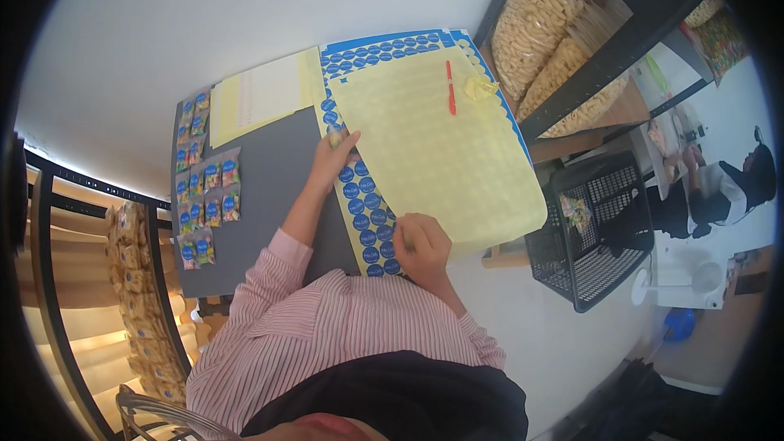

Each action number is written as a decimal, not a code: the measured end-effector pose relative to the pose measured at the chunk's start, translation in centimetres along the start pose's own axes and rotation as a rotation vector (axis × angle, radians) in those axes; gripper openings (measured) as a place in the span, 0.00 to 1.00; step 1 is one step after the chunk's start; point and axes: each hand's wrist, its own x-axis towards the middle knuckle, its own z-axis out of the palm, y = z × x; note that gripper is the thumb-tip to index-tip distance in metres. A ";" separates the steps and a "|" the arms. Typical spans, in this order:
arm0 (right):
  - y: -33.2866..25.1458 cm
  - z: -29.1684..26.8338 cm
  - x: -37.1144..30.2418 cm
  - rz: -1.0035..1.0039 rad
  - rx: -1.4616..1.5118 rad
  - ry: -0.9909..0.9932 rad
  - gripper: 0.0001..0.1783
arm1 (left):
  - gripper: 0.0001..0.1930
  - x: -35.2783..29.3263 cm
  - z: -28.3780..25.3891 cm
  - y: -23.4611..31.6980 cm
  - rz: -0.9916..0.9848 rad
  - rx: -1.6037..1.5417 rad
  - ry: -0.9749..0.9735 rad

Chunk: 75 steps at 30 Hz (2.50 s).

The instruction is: The person repeatedly picks small transparent packets of colorful candies, peels blue circular stickers from a sheet, and applies one sticker to each packet. The labeled packets are placed into a black basket. The person also handles a yellow notepad and a red pen on the table.

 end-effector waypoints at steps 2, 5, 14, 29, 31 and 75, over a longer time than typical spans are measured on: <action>0.1 0.0 0.2 -0.032 -0.020 0.029 0.11 | 0.17 2.6 0.4 0.0 0.064 0.045 0.046; -0.4 -0.1 -0.8 0.023 -0.053 -0.199 0.19 | 0.14 4.8 -1.1 -0.1 0.175 0.264 0.067; -1.9 -3.5 -4.5 0.169 -0.489 -0.575 0.33 | 0.20 4.3 0.5 0.7 0.783 0.438 0.073; -1.4 -6.3 -9.4 -0.139 -0.541 -0.199 0.09 | 0.18 6.6 -0.7 2.7 0.547 0.235 0.066; -1.5 -6.1 -9.1 -0.133 -0.493 -0.128 0.10 | 0.17 6.4 -0.8 2.8 0.581 0.224 0.089; 16.6 -10.6 -6.2 0.929 0.576 0.947 0.24 | 0.11 11.5 -0.3 -2.7 0.461 -0.135 0.080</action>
